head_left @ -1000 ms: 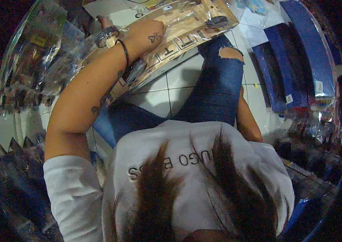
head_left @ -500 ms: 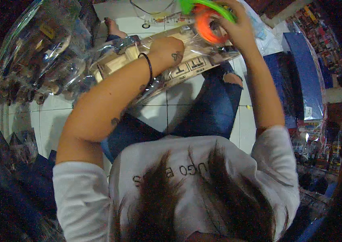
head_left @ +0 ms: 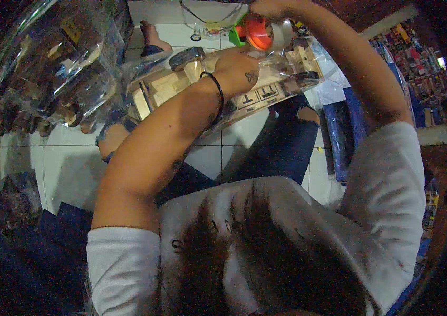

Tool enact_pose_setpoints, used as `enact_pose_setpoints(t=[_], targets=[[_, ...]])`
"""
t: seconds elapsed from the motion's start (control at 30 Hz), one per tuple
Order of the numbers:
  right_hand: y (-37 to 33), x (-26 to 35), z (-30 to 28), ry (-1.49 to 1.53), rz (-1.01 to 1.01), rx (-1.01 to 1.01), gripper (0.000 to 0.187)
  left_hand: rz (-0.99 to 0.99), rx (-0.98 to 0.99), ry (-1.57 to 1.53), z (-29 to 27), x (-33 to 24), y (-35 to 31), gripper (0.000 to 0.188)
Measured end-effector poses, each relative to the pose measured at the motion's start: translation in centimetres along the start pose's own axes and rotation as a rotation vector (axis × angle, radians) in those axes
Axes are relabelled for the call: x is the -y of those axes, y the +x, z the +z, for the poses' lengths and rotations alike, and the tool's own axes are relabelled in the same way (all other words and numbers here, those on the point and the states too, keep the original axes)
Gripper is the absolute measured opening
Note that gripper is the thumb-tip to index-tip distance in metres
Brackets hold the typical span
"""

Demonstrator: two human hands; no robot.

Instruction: The person sits on the floor and repeatedly wraps toy boxes in clear plastic bags. They use a handheld heat sealer to seal the bags after inserting the toys. The person handles multiple toy boxes, including a blue car and a green train, one at a time.

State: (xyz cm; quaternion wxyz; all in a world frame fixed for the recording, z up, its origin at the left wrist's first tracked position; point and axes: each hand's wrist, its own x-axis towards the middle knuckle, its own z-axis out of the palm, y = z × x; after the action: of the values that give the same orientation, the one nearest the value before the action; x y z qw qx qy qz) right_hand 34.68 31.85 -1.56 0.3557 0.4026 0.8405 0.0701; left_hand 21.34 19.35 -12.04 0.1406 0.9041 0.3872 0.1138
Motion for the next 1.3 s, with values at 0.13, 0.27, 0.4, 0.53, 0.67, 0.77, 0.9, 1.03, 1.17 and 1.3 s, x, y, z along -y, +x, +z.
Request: enact_pose_setpoints(t=[0.13,0.27,0.4,0.53,0.67,0.77,0.9,1.03,1.17,1.3], targets=[[-10.5,6.0,6.9,0.489,0.387,-0.750,0.049,-0.026,0.088,-0.016,-0.3,-0.2,0.2,0.025],[-18.5,13.3,10.9,0.812,0.485,-0.850,0.051,-0.030,0.069,0.051,-0.1,-0.3,0.6,0.026],[-24.9,20.9,13.2,0.923,0.576,-0.854,0.054,-0.049,0.001,0.047,0.1,0.0,1.1,0.026],[-23.4,24.4,16.2,0.892,0.520,-0.864,0.054,-0.023,0.077,0.019,0.1,0.7,1.4,0.026],[-17.0,23.8,17.6,0.769,0.384,-0.359,0.052,0.092,0.033,-0.064,-0.6,1.6,1.4,0.025],[-18.5,21.9,20.4,0.811,0.490,-0.710,0.050,0.102,0.114,0.009,-1.5,1.4,0.8,0.026],[-24.5,19.6,31.1,0.716,1.066,-1.330,0.048,0.195,0.124,-0.013,-3.1,0.9,0.3,0.030],[-20.3,19.0,44.7,1.016,1.388,-1.155,0.042,0.214,-0.069,0.165,-4.0,3.2,4.9,0.039],[-16.7,18.1,45.3,0.714,1.429,-0.849,0.062,-0.019,0.533,-0.021,-2.6,7.0,10.7,0.058],[-16.6,19.6,29.0,1.014,1.110,-1.320,0.073,-0.195,0.988,-0.350,-0.7,8.8,10.9,0.077]])
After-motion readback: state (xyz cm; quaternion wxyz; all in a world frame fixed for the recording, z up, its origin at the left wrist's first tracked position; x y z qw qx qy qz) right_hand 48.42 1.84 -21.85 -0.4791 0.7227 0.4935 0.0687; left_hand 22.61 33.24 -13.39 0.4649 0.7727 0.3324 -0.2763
